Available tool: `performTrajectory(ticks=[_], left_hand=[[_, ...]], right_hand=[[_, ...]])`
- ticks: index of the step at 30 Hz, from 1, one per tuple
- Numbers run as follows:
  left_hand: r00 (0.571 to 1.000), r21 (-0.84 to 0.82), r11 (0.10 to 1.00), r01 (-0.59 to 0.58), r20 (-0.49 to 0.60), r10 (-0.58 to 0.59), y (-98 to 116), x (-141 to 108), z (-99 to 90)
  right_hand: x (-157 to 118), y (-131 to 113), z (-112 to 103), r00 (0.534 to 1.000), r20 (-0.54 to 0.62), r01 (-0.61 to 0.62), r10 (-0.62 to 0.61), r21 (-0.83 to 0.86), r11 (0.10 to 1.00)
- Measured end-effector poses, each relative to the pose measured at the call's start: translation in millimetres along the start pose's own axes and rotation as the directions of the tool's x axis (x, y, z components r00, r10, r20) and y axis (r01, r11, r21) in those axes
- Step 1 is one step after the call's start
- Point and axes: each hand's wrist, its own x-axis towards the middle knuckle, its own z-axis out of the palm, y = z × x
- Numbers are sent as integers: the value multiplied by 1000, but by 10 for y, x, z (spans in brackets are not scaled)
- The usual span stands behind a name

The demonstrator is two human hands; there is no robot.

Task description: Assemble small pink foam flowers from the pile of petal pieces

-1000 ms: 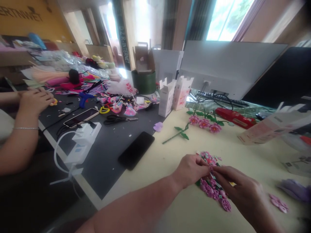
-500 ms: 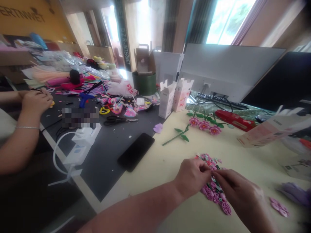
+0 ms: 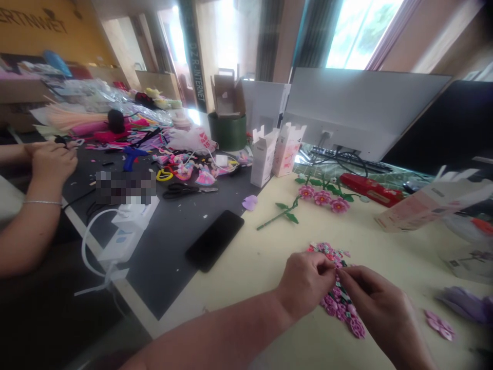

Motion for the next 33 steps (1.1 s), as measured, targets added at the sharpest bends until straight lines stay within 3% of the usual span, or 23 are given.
performTrajectory(ticks=[10, 26, 33], left_hand=[[996, -124, 989, 83, 41, -79, 16, -9, -6], [1000, -59, 998, 9, 7, -8, 38, -23, 5], [1000, -37, 999, 11, 8, -11, 33, -15, 11]], right_hand=[[16, 90, 21, 999, 31, -40, 38, 65, 997], [17, 66, 36, 995, 25, -100, 97, 140, 985], [18, 70, 43, 998, 2, -65, 65, 109, 992]])
